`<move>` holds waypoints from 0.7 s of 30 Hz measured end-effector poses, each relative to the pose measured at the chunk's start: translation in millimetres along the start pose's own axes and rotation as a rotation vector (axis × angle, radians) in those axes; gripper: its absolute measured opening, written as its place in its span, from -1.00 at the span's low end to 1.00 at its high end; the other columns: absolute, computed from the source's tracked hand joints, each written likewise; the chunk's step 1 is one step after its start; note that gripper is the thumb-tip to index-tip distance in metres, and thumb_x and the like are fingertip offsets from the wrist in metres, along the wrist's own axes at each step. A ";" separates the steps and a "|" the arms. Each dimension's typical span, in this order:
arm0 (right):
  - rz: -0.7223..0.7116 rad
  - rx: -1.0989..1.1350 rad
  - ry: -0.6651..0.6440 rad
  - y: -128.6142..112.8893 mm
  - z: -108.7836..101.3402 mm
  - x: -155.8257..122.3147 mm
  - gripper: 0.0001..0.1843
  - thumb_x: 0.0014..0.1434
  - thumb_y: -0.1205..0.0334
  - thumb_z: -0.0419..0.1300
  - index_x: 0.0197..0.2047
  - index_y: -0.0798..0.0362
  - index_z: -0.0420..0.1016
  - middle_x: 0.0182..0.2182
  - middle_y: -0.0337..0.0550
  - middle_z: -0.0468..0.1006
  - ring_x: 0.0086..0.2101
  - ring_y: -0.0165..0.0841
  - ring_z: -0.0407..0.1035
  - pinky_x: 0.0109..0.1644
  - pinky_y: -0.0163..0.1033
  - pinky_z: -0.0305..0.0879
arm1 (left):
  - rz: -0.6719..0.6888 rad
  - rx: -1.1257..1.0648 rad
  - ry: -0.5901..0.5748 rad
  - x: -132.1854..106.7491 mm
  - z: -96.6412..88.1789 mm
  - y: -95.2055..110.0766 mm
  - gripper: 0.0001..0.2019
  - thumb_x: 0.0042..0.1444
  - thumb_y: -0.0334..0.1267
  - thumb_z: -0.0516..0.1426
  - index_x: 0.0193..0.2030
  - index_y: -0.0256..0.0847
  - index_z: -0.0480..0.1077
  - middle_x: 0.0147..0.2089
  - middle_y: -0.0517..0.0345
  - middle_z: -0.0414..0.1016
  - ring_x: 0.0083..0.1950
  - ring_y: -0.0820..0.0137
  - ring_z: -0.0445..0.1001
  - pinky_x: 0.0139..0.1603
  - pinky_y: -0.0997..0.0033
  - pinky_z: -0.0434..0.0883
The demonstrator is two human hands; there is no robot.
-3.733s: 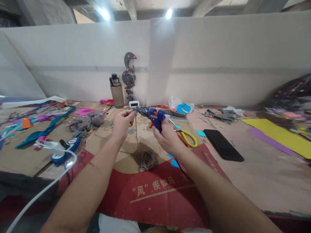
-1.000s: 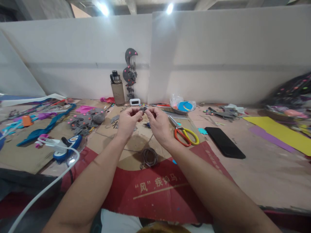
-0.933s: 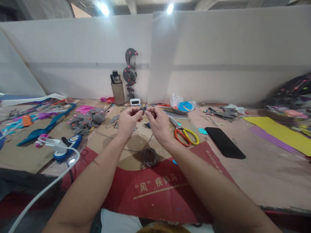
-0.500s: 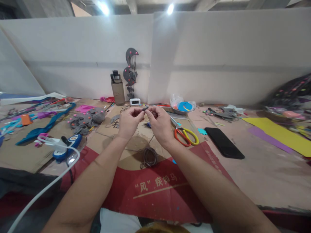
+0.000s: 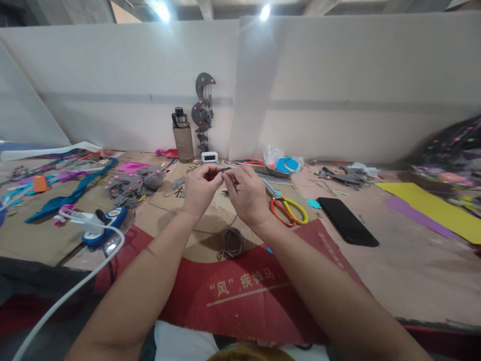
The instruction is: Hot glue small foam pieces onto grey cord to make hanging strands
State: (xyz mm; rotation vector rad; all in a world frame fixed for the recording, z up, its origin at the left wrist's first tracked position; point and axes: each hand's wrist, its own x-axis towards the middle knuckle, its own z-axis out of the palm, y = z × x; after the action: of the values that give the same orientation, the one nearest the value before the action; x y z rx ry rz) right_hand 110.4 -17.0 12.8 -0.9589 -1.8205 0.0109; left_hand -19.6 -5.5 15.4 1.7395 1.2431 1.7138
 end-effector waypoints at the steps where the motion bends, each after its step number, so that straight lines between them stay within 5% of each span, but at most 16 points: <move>1: -0.008 0.018 0.008 0.3 0.1 -0.5 -0.75 0.28 0.16 0.00 -0.29 0.03 0.45 -0.29 -0.07 0.47 -0.24 -0.31 0.31 -0.14 -0.20 0.21 | -0.016 -0.031 -0.004 0.3 0.2 0.0 -0.91 -0.04 -0.29 0.19 -0.38 -0.23 0.49 -0.45 0.19 0.47 -0.44 0.49 0.37 -0.35 0.48 0.32; 9: 0.091 0.161 0.070 3.6 1.3 1.4 -0.80 0.20 0.18 0.10 -0.39 0.04 0.47 -0.43 -0.18 0.45 -0.37 -0.38 0.28 -0.24 -0.25 0.21 | -0.145 -0.309 -0.012 5.1 3.5 -5.9 -0.89 -0.08 -0.25 0.23 -0.44 -0.25 0.43 -0.52 0.23 0.39 -0.51 0.53 0.33 -0.43 0.49 0.30; 21: 0.296 0.253 0.094 3.8 5.8 3.8 -0.81 0.10 0.14 0.16 -0.44 0.07 0.45 -0.51 -0.23 0.41 -0.47 -0.44 0.21 -0.33 -0.29 0.14 | -0.237 -0.418 -0.058 5.6 4.9 -6.4 -0.93 -0.14 -0.33 0.23 -0.49 -0.24 0.42 -0.53 0.25 0.36 -0.54 0.57 0.28 -0.48 0.50 0.25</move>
State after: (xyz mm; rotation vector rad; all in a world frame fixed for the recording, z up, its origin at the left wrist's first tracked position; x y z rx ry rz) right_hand 107.5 -9.8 11.5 -1.0198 -1.5342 0.3653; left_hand -17.8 3.8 12.7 1.3313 0.9378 1.6284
